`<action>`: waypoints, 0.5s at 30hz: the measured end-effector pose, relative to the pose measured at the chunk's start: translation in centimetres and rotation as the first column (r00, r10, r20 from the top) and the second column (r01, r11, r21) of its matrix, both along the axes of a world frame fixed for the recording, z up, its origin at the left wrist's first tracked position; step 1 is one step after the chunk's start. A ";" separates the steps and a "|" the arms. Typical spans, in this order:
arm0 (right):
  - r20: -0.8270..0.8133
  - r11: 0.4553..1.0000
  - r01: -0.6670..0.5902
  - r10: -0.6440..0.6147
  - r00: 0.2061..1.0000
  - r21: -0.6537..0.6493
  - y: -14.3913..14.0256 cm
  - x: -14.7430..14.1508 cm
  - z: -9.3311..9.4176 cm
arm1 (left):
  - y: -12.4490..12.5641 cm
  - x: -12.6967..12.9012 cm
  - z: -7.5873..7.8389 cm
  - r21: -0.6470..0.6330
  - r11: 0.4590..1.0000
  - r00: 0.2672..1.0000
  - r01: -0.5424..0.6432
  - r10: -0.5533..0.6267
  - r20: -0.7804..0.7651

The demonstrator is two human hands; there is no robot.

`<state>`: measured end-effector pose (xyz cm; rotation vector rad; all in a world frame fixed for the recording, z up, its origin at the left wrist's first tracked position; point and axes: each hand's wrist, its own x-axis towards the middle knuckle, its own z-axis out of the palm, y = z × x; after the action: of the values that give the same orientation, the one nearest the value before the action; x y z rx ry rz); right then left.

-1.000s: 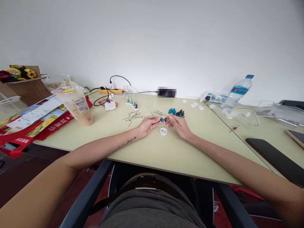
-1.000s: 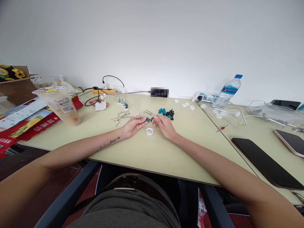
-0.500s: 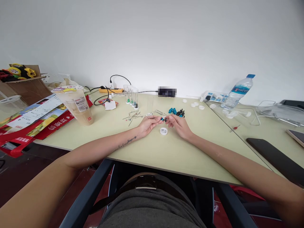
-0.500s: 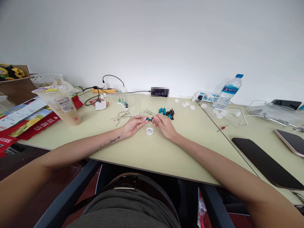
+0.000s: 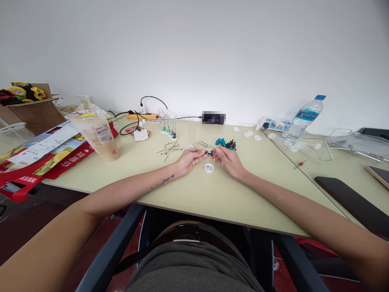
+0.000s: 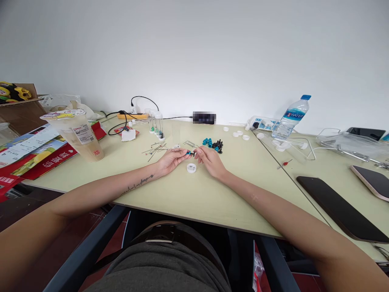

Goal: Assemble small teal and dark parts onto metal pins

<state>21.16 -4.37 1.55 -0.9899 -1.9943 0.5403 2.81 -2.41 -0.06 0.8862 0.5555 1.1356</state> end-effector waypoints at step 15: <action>0.005 1.000 -0.006 0.006 1.000 -0.011 -0.1 0.0 0.1 | -0.1 0.0 0.2 -0.023 0.999 1.000 -0.025 0.025 0.007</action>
<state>21.15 -4.47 1.64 -0.9933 -2.0009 0.5536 2.86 -2.49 0.10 0.8574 0.5736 1.1524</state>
